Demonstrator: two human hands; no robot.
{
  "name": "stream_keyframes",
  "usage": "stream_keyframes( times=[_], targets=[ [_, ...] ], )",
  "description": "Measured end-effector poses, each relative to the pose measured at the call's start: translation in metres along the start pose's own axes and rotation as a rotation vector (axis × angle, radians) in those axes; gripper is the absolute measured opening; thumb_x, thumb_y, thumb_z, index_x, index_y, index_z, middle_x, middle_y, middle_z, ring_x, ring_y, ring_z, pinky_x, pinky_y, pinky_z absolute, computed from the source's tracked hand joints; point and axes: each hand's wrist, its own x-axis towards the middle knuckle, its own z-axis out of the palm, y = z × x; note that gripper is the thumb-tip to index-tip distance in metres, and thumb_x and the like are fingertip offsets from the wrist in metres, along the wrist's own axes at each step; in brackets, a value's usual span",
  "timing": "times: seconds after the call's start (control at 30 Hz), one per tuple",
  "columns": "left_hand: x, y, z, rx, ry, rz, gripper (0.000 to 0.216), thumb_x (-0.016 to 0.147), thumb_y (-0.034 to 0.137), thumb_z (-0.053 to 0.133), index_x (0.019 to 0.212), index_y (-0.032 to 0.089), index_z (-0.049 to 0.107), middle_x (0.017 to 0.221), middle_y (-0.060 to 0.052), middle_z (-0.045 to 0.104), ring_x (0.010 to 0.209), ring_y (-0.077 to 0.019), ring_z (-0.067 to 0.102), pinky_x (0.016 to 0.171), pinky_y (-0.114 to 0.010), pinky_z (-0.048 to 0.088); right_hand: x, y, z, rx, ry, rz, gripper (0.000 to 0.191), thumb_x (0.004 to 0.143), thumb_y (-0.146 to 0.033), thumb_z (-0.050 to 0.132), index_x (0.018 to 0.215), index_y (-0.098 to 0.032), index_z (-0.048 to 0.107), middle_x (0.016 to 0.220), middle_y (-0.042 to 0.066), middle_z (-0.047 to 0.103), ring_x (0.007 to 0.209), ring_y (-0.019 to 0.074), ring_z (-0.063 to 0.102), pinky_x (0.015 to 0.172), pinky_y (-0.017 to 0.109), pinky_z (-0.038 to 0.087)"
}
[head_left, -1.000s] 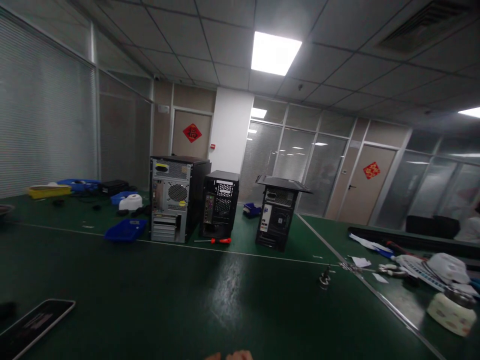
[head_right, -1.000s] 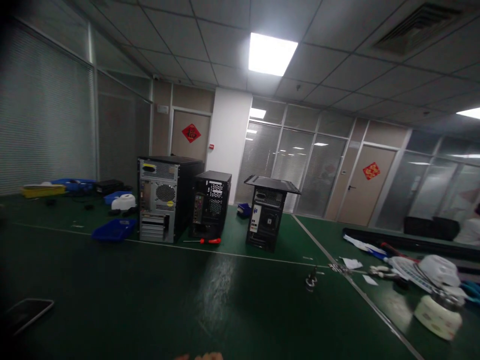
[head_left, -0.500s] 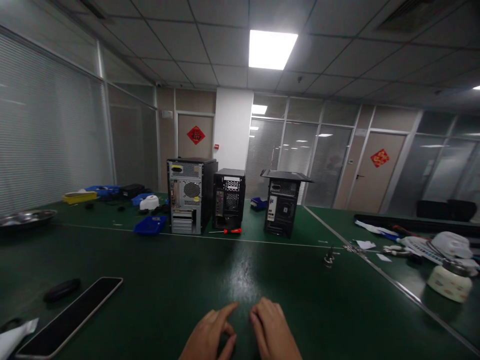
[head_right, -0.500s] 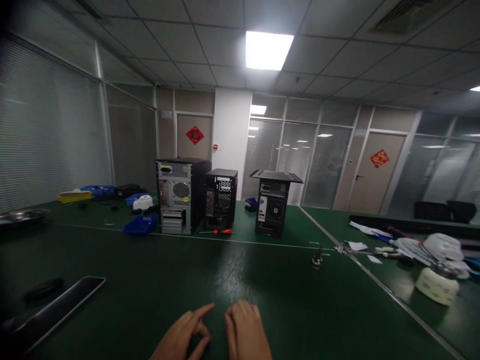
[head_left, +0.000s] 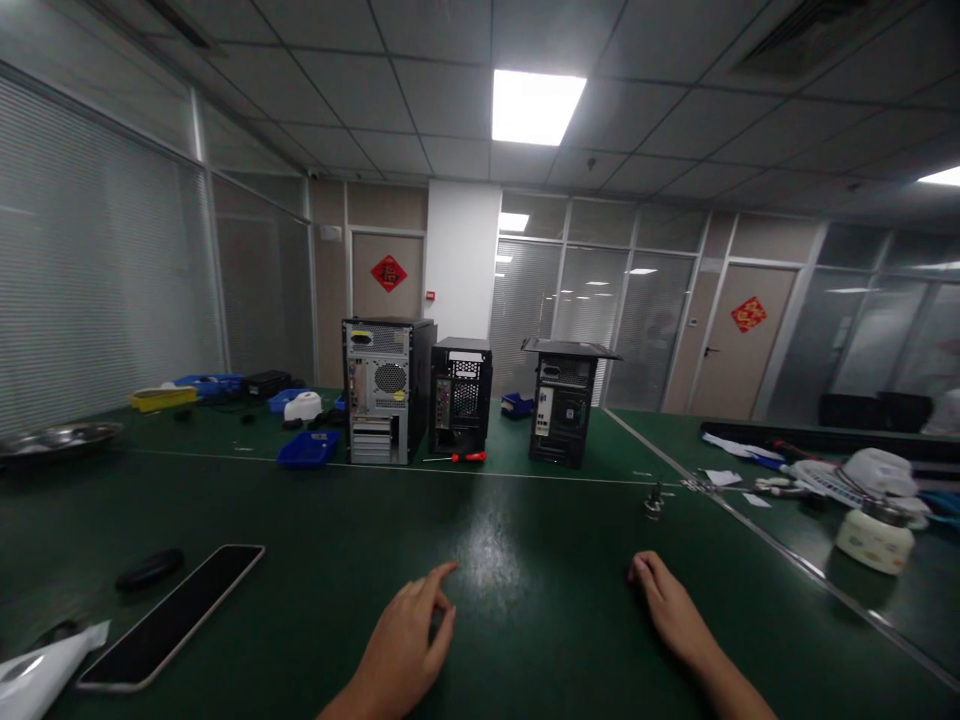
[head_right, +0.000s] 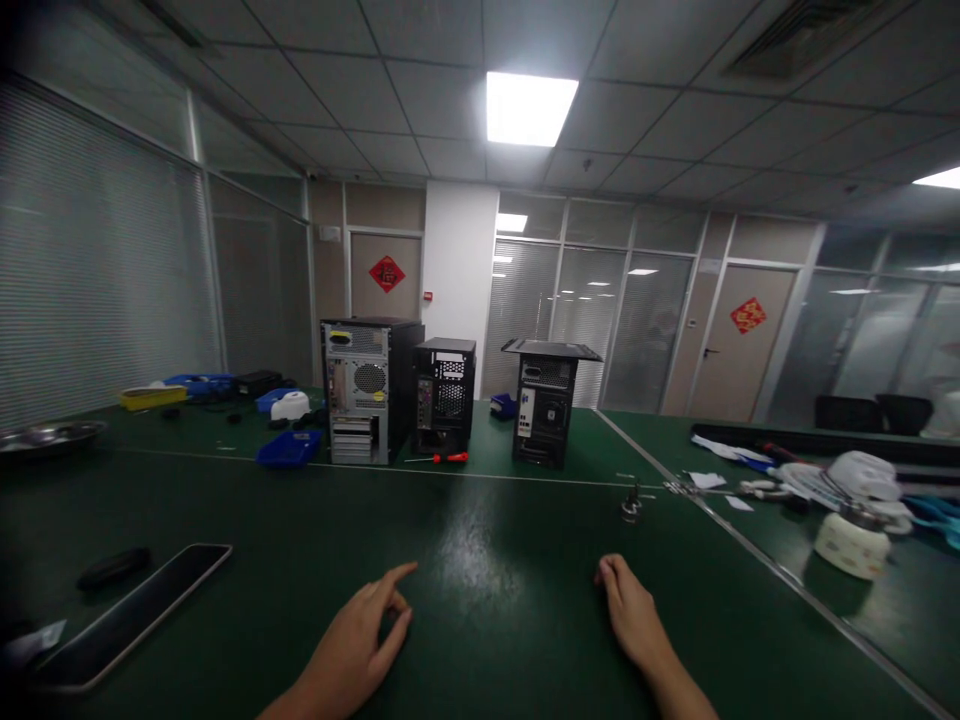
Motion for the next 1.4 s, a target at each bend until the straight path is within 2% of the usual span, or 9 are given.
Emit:
stream_keyframes(
  times=[0.2, 0.37, 0.47, 0.53, 0.63, 0.8, 1.07, 1.4],
  targets=[
    [0.003, -0.006, -0.014, -0.018, -0.031, -0.086, 0.044, 0.095, 0.031, 0.046, 0.138, 0.02, 0.05, 0.097, -0.006, 0.07, 0.093, -0.0224, 0.065, 0.087, -0.034, 0.047, 0.003, -0.004, 0.0, 0.03, 0.131, 0.028, 0.05, 0.093, -0.062, 0.032, 0.1, -0.023, 0.064, 0.097, 0.008, 0.072, 0.089, 0.0247, 0.066, 0.081, 0.035, 0.051],
    [0.004, -0.011, -0.016, -0.073, -0.031, -0.148, 0.043, 0.095, 0.032, 0.043, 0.135, 0.017, 0.051, 0.09, -0.005, 0.07, 0.087, -0.0209, 0.066, 0.082, -0.032, 0.046, 0.003, -0.004, -0.023, -0.009, 0.343, 0.073, 0.054, 0.089, -0.063, 0.043, 0.112, -0.022, 0.07, 0.111, 0.01, 0.074, 0.1, 0.0292, 0.067, 0.088, 0.04, 0.05],
    [0.005, -0.012, -0.016, -0.107, -0.034, -0.166, 0.042, 0.095, 0.034, 0.043, 0.132, 0.017, 0.052, 0.088, -0.004, 0.07, 0.085, -0.0204, 0.066, 0.078, -0.031, 0.046, 0.002, -0.005, -0.039, -0.074, 0.393, 0.034, 0.051, 0.083, -0.06, 0.054, 0.114, -0.024, 0.073, 0.117, 0.009, 0.073, 0.107, 0.0318, 0.066, 0.095, 0.045, 0.048],
    [0.005, -0.012, -0.016, -0.133, -0.038, -0.173, 0.042, 0.095, 0.035, 0.043, 0.131, 0.016, 0.053, 0.086, -0.004, 0.071, 0.081, -0.02, 0.066, 0.075, -0.03, 0.046, 0.0, -0.007, -0.045, -0.1, 0.374, 0.014, 0.049, 0.081, -0.058, 0.058, 0.111, -0.024, 0.075, 0.114, 0.009, 0.074, 0.106, 0.032, 0.066, 0.096, 0.047, 0.047],
    [0.006, -0.013, -0.015, -0.164, -0.048, -0.18, 0.042, 0.095, 0.036, 0.043, 0.13, 0.016, 0.053, 0.083, -0.003, 0.071, 0.077, -0.0195, 0.066, 0.073, -0.03, 0.046, -0.003, -0.01, -0.05, -0.131, 0.264, 0.01, 0.045, 0.081, -0.058, 0.06, 0.105, -0.023, 0.077, 0.108, 0.009, 0.076, 0.102, 0.0315, 0.068, 0.094, 0.047, 0.05],
    [0.009, -0.017, -0.012, -0.174, -0.051, -0.175, 0.041, 0.094, 0.038, 0.043, 0.127, 0.016, 0.054, 0.083, -0.003, 0.072, 0.076, -0.0194, 0.067, 0.072, -0.029, 0.045, -0.004, -0.011, -0.051, -0.207, 0.072, -0.13, 0.039, 0.087, -0.051, 0.056, 0.107, -0.023, 0.077, 0.111, 0.008, 0.075, 0.105, 0.0286, 0.068, 0.095, 0.044, 0.051],
    [0.012, -0.02, -0.01, -0.177, -0.043, -0.193, 0.041, 0.093, 0.04, 0.044, 0.125, 0.016, 0.057, 0.081, -0.003, 0.073, 0.074, -0.0192, 0.066, 0.07, -0.028, 0.045, -0.007, -0.015, -0.056, -0.219, 0.005, -0.147, 0.036, 0.086, -0.047, 0.058, 0.108, -0.025, 0.077, 0.109, 0.007, 0.075, 0.101, 0.0264, 0.07, 0.091, 0.041, 0.054],
    [0.01, -0.017, -0.013, -0.197, -0.031, -0.18, 0.04, 0.093, 0.037, 0.044, 0.122, 0.014, 0.059, 0.081, -0.003, 0.072, 0.074, -0.019, 0.066, 0.07, -0.029, 0.046, -0.008, -0.014, -0.054, -0.173, 0.009, -0.027, 0.038, 0.078, -0.053, 0.067, 0.098, -0.022, 0.078, 0.099, 0.008, 0.077, 0.093, 0.0275, 0.07, 0.083, 0.039, 0.056]
  ],
)
